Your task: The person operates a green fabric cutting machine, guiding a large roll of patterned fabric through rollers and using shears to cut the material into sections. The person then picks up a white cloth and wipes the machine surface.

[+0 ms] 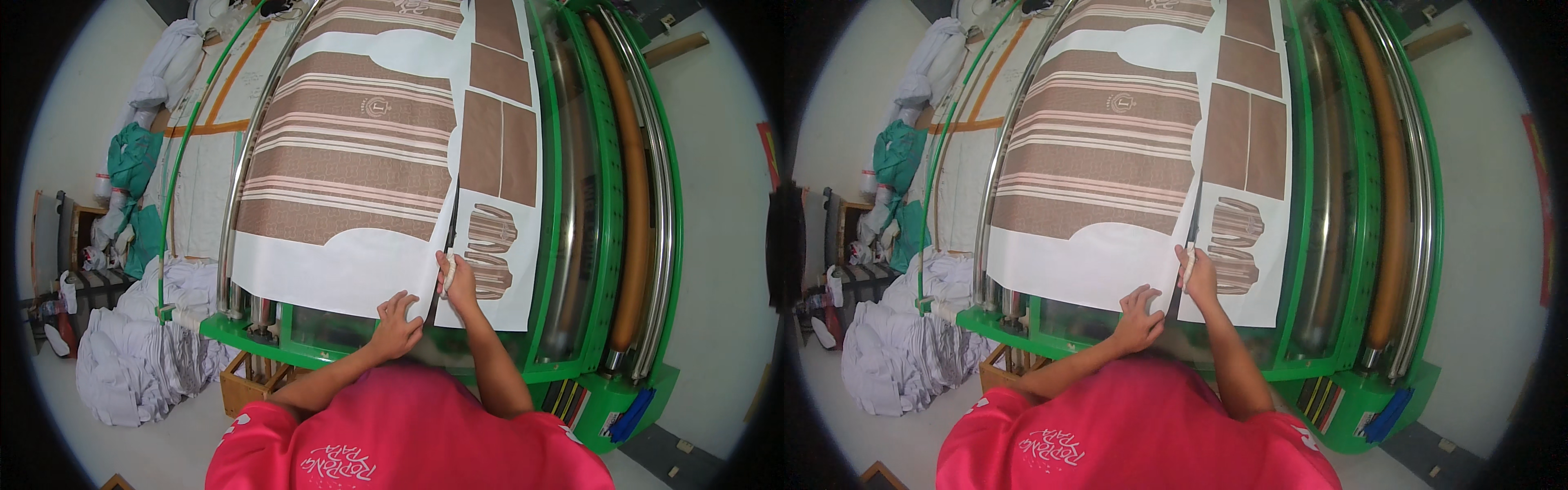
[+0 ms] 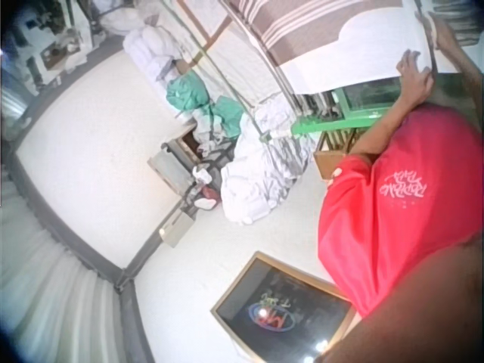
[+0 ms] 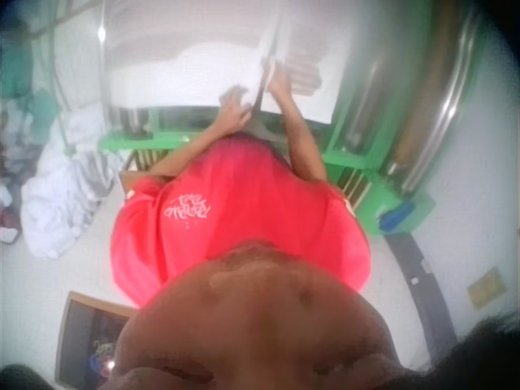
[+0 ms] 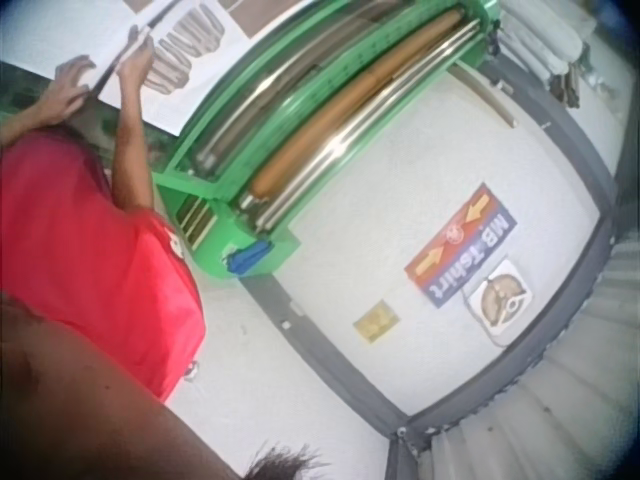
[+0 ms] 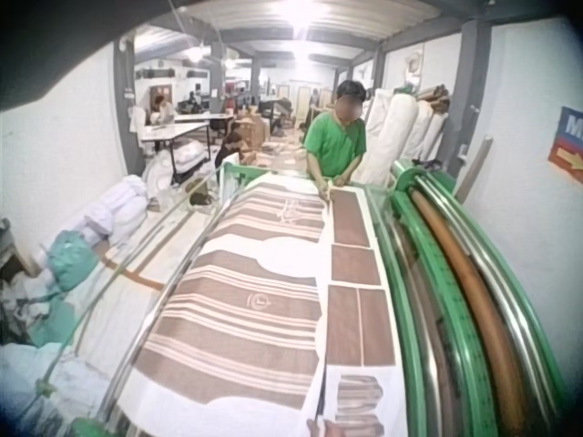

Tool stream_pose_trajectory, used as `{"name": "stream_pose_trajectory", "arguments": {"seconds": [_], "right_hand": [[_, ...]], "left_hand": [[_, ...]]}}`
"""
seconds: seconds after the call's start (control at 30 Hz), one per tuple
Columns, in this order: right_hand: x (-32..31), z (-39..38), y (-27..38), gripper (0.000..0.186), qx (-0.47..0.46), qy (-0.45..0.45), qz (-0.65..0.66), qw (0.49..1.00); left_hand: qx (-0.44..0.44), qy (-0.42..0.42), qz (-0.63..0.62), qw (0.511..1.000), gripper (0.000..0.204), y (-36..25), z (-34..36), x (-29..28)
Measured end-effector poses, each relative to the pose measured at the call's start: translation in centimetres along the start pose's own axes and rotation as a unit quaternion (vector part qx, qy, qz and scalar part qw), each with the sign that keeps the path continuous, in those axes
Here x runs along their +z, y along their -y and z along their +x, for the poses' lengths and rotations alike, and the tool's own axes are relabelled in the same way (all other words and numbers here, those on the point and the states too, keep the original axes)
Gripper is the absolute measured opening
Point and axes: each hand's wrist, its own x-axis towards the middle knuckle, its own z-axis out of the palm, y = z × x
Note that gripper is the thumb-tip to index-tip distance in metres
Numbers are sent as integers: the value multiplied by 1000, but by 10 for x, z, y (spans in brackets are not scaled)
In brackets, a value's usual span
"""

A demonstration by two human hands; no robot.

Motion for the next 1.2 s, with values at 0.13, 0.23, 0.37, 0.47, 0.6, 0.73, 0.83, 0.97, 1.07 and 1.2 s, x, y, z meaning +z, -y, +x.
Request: {"name": "stream_pose_trajectory", "arguments": {"seconds": [0.13,0.23,0.37,0.47,0.6,0.73,0.83,0.97,1.07,1.2], "right_hand": [[-1,29,17,52,-13,-4,-3,1000],[-2,50,31,53,-14,-14,-14,1000],[-2,76,51,55,-14,-15,-16,1000],[-3,94,64,59,-16,-23,-30,999],[-7,121,84,60,-12,-21,-24,999],[-7,139,109,60,-3,-24,-21,999],[-9,156,121,61,-10,-32,-46,998],[-13,172,127,64,-15,-28,-44,999],[-17,176,123,65,-5,-10,-11,1000],[-17,170,121,65,-1,2,9,1000]], "left_hand": [[11,-3,36,999,14,0,0,4],[14,5,59,998,16,1,0,7],[10,27,79,996,18,3,0,7],[15,18,87,996,18,3,0,9],[16,18,92,995,19,2,2,8],[17,13,95,995,20,3,2,11],[18,19,92,995,21,3,3,11],[17,16,93,995,21,3,2,12],[20,11,99,995,21,5,2,13],[18,3,99,995,20,4,3,15]]}}
